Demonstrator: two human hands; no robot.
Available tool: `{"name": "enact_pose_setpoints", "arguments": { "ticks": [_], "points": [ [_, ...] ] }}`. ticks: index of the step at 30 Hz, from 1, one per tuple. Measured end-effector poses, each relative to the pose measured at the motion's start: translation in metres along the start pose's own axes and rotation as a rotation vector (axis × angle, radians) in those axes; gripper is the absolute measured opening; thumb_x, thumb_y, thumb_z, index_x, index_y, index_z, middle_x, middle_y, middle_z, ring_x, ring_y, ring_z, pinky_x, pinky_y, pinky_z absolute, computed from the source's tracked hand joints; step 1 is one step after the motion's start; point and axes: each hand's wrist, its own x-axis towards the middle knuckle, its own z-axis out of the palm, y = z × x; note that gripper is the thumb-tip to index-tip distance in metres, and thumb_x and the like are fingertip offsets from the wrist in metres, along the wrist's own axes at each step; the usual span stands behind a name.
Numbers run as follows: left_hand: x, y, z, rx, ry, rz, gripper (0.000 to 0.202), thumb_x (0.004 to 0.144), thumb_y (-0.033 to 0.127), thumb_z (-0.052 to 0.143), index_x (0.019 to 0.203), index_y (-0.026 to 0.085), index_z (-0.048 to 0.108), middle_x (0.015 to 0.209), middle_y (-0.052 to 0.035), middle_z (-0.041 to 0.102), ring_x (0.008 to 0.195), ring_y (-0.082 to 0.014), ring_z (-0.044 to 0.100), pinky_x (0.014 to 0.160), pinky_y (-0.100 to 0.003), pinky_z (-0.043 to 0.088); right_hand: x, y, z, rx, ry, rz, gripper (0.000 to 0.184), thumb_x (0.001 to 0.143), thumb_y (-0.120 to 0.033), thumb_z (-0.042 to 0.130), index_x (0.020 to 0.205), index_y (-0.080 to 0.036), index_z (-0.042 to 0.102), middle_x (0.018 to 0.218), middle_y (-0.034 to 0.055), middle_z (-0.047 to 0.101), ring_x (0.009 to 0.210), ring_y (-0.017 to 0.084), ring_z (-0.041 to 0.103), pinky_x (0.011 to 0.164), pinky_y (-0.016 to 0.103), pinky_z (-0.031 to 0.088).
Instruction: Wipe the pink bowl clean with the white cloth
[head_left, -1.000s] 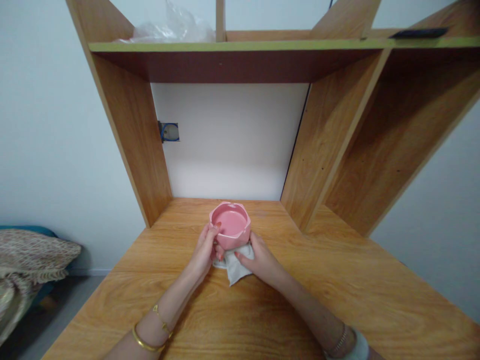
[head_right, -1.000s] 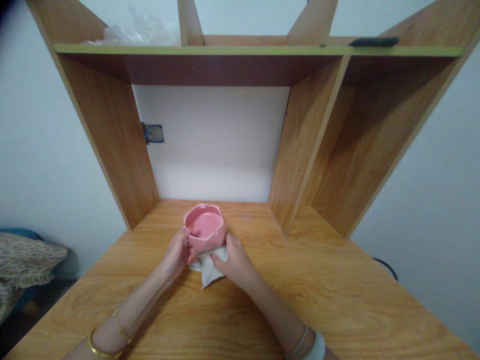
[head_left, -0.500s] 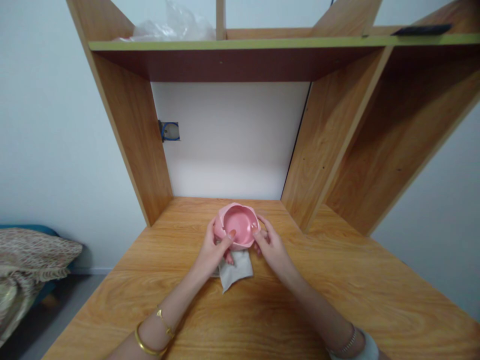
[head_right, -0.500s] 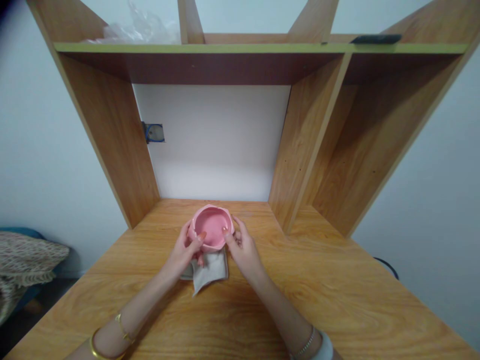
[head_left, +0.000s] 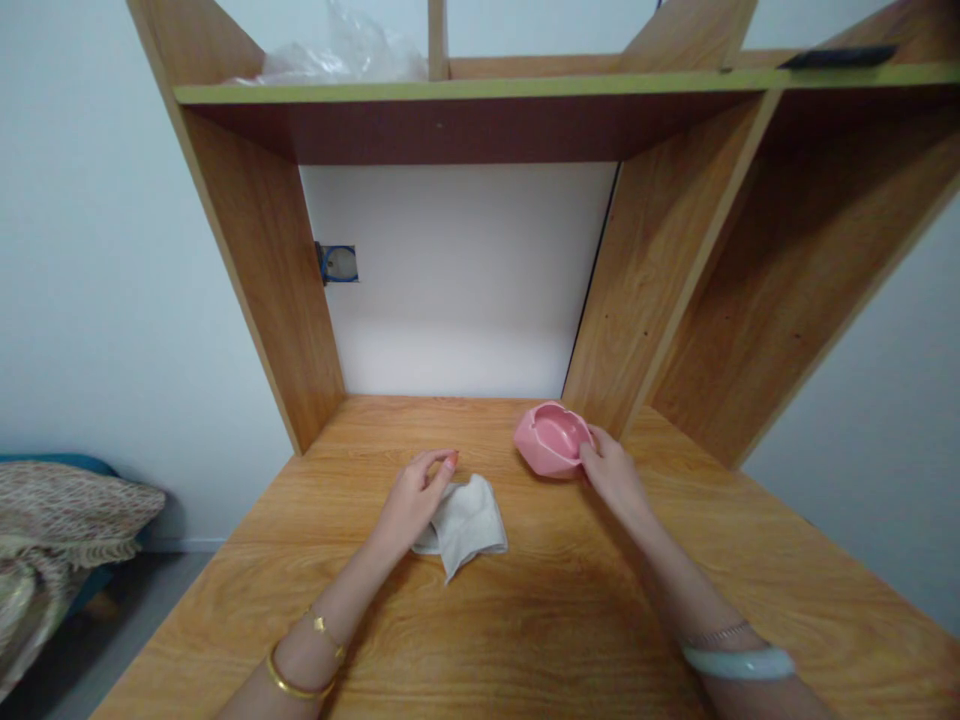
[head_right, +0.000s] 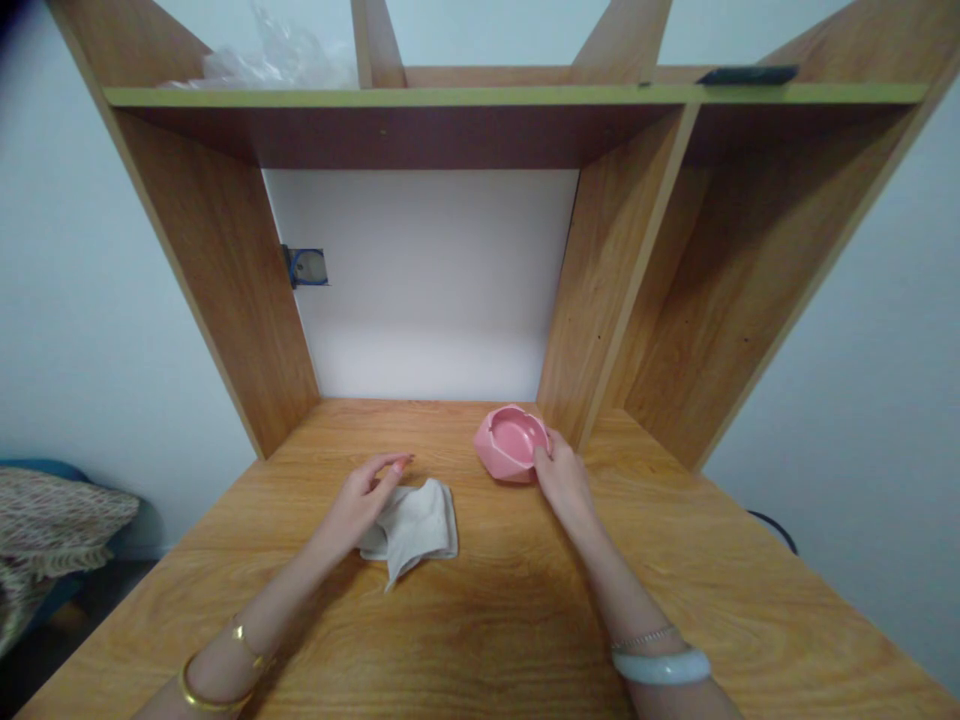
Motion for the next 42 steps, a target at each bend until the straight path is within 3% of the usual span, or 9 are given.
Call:
{"name": "enact_pose_setpoints", "arguments": {
  "ticks": [4, 9, 17, 25, 29, 32, 35, 39, 42],
  "points": [
    [-0.002, -0.005, -0.001, 0.218, -0.007, 0.022, 0.030, 0.081, 0.039, 0.043, 0.094, 0.019, 0.061, 0.099, -0.0065, 0.063, 0.095, -0.0206, 0.055, 0.085, -0.032, 0.037, 0.010, 0.022, -0.005, -0.111, 0.003, 0.075, 0.040, 0.079, -0.024, 0.033, 0.109, -0.009, 0.056, 0.096, 0.0157, 0.064, 0.088, 0.025, 0.059, 0.071, 0.030, 0.041],
    [-0.004, -0.005, -0.004, 0.334, -0.068, -0.047, 0.034, 0.080, 0.044, 0.040, 0.081, 0.019, 0.063, 0.084, -0.0069, 0.065, 0.081, -0.0220, 0.058, 0.073, -0.030, 0.039, 0.013, 0.031, -0.003, -0.185, -0.004, 0.103, 0.039, 0.078, -0.024, 0.036, 0.110, -0.014, 0.056, 0.092, 0.0130, 0.065, 0.086, 0.023, 0.060, 0.069, 0.028, 0.041],
    [0.000, -0.005, -0.013, 0.344, -0.170, -0.093, 0.044, 0.075, 0.055, 0.041, 0.073, 0.017, 0.064, 0.075, -0.0049, 0.064, 0.070, -0.0198, 0.056, 0.062, -0.025, 0.037, 0.019, 0.032, 0.000, -0.262, -0.047, 0.125, 0.038, 0.081, -0.026, 0.033, 0.102, -0.010, 0.061, 0.089, 0.0172, 0.065, 0.085, 0.027, 0.060, 0.066, 0.030, 0.041],
    [-0.001, -0.003, -0.018, 0.351, -0.426, -0.067, 0.033, 0.076, 0.039, 0.041, 0.058, 0.016, 0.057, 0.054, 0.0009, 0.051, 0.050, -0.0120, 0.044, 0.044, -0.020, 0.024, 0.009, 0.013, -0.010, -0.337, -0.001, 0.132, 0.046, 0.085, -0.040, 0.027, 0.113, -0.013, 0.051, 0.087, 0.0183, 0.064, 0.081, 0.028, 0.060, 0.065, 0.035, 0.040],
    [-0.001, -0.001, -0.018, 0.305, -0.517, -0.080, 0.033, 0.077, 0.040, 0.039, 0.058, 0.015, 0.051, 0.052, 0.0031, 0.043, 0.047, -0.0096, 0.037, 0.042, -0.019, 0.020, -0.009, -0.018, -0.008, -0.246, 0.047, -0.097, 0.037, 0.085, -0.039, 0.030, 0.103, -0.019, 0.055, 0.079, 0.0101, 0.064, 0.074, 0.023, 0.059, 0.063, 0.031, 0.039],
    [-0.001, 0.001, -0.019, 0.303, -0.545, -0.102, 0.038, 0.078, 0.044, 0.036, 0.057, 0.015, 0.047, 0.052, 0.0037, 0.039, 0.047, -0.0090, 0.035, 0.042, -0.020, 0.019, -0.029, -0.040, 0.005, -0.020, -0.155, -0.385, 0.033, 0.085, -0.038, 0.031, 0.076, -0.019, 0.057, 0.063, 0.0029, 0.060, 0.062, 0.016, 0.056, 0.058, 0.025, 0.036],
    [0.000, 0.001, -0.021, 0.315, -0.550, -0.115, 0.039, 0.078, 0.047, 0.035, 0.058, 0.016, 0.046, 0.053, 0.0038, 0.040, 0.048, -0.0089, 0.035, 0.042, -0.020, 0.020, -0.049, -0.056, 0.017, 0.057, -0.336, -0.509, 0.035, 0.084, -0.041, 0.033, 0.063, -0.019, 0.051, 0.054, -0.0010, 0.053, 0.051, 0.012, 0.048, 0.049, 0.022, 0.029],
    [0.000, -0.001, -0.016, 0.283, -0.491, -0.134, 0.030, 0.073, 0.040, 0.046, 0.057, 0.015, 0.047, 0.052, 0.0040, 0.042, 0.048, -0.0085, 0.035, 0.043, -0.020, 0.020, -0.071, -0.074, 0.017, 0.103, -0.456, -0.563, 0.025, 0.079, -0.043, 0.043, 0.069, -0.020, 0.047, 0.051, -0.0056, 0.046, 0.047, 0.010, 0.041, 0.046, 0.021, 0.024],
    [0.000, 0.000, -0.009, 0.070, -0.392, -0.153, 0.032, 0.073, 0.042, 0.046, 0.060, 0.013, 0.051, 0.052, 0.0032, 0.042, 0.048, -0.0083, 0.036, 0.044, -0.019, 0.023, -0.081, -0.085, 0.010, 0.095, -0.508, -0.596, 0.031, 0.068, -0.047, 0.056, 0.080, -0.021, 0.044, 0.064, -0.0047, 0.051, 0.055, 0.011, 0.045, 0.051, 0.021, 0.027]
  ]
}}
